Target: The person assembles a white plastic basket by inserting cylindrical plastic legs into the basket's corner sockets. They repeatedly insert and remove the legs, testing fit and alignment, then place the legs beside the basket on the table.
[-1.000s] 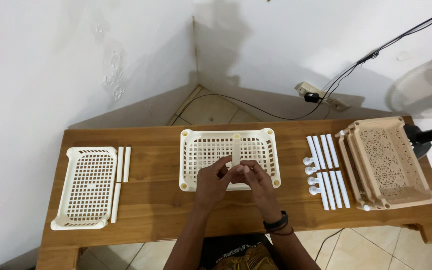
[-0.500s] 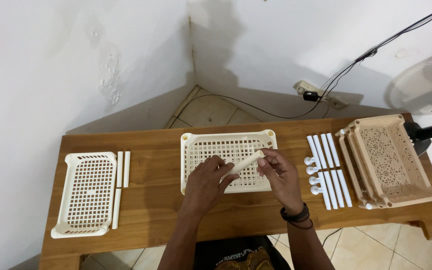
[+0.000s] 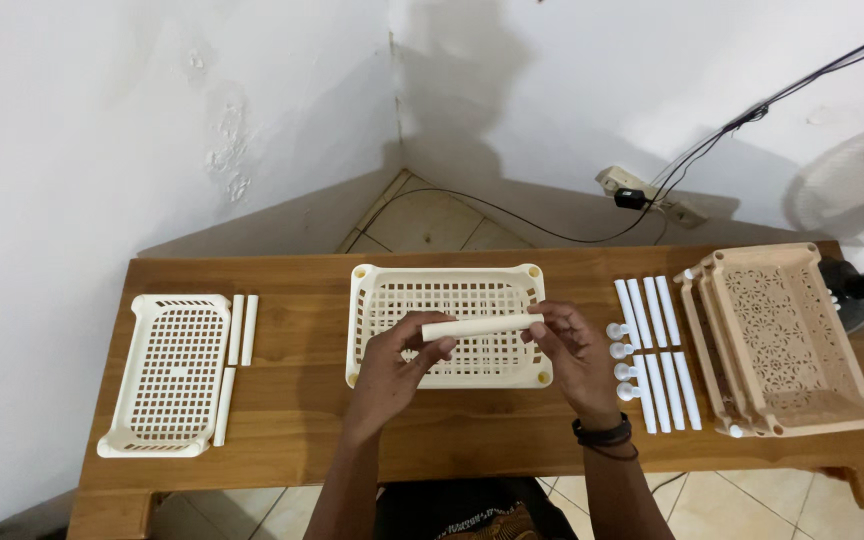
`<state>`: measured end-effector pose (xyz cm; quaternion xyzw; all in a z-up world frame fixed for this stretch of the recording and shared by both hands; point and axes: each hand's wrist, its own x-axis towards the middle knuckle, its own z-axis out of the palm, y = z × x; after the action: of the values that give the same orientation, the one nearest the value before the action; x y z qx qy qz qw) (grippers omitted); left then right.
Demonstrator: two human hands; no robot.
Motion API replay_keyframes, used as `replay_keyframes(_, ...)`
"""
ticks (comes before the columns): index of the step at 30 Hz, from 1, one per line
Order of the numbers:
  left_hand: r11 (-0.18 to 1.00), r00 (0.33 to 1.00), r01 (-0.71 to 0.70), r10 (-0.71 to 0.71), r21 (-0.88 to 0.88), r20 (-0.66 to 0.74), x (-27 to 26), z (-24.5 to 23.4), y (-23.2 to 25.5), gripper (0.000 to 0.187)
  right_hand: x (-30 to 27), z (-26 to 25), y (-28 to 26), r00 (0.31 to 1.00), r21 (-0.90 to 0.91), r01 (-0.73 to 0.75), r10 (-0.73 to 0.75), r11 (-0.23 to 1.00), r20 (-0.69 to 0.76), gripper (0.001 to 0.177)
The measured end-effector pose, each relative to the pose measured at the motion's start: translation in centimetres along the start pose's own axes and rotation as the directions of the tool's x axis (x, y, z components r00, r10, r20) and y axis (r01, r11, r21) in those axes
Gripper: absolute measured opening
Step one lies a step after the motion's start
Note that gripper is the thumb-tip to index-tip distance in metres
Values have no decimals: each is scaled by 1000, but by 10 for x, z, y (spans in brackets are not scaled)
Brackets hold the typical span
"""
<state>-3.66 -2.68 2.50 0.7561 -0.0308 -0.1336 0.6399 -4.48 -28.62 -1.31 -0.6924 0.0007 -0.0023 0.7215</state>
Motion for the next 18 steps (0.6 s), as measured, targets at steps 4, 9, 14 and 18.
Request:
replay_keyframes(4,940,990,-106,68,-324,-125,5,15,-10,30,3,-4,2,1000,33,0,-1,999,22,26)
replay_keyframes(9,926,956,-162,61,-341,-286,6,27,-15,31,10,-2,3,998,31,-34,33,999,44,29)
replay_keyframes(14,954,917,-146,30,-264,-398,6,35,-13,38,17,9,4,1000,131,20,-22,991,12,32)
replay_keyframes(18,946,889,-176,35,-272,-456,11,40,-7,43,19,20,5,997,142,44,-33,989,-76,30)
